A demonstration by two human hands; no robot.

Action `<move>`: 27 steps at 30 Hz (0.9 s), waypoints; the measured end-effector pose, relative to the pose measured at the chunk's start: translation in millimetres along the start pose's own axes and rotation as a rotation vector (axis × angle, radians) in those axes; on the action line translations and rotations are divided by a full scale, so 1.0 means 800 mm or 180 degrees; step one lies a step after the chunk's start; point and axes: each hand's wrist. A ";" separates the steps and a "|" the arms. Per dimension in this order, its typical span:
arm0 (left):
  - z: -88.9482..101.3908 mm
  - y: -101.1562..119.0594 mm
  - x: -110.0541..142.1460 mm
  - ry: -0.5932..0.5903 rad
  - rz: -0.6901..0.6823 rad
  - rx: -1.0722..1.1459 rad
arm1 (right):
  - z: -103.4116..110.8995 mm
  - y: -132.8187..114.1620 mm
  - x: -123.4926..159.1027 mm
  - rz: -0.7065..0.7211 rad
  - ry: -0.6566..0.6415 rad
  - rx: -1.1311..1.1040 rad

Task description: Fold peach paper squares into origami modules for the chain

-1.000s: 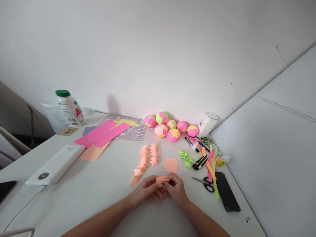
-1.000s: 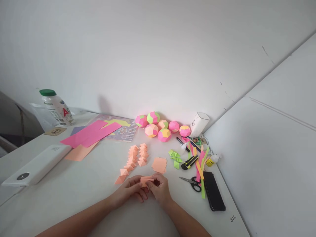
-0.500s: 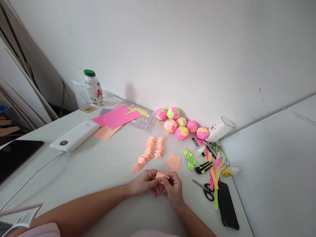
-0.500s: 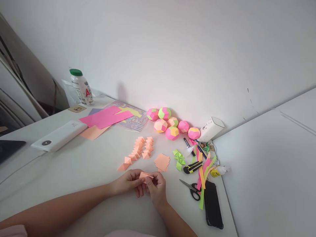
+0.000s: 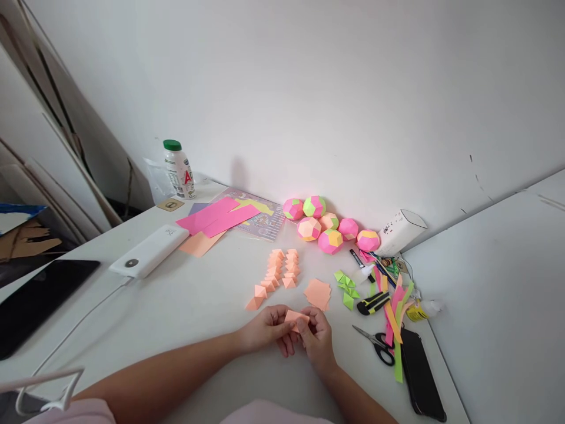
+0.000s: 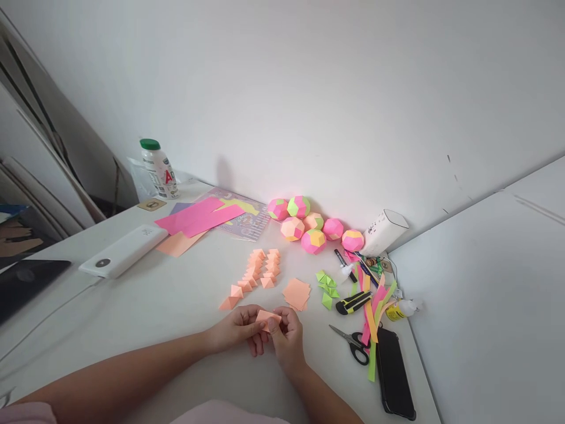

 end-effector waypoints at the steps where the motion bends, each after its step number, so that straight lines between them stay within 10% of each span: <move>1: 0.000 -0.001 -0.001 0.0007 0.0005 0.0001 | 0.000 0.000 0.000 0.0023 0.0020 0.0006; 27: -0.006 0.004 0.001 0.0150 0.0059 -0.0053 | -0.001 -0.004 0.001 0.0280 0.0159 0.0175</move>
Point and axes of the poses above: each hand's wrist, its own x-axis away from the middle knuckle, its own z-axis out of the back of the hand, y = z × x, and after that the axes turned 12 degrees about y, right-handed
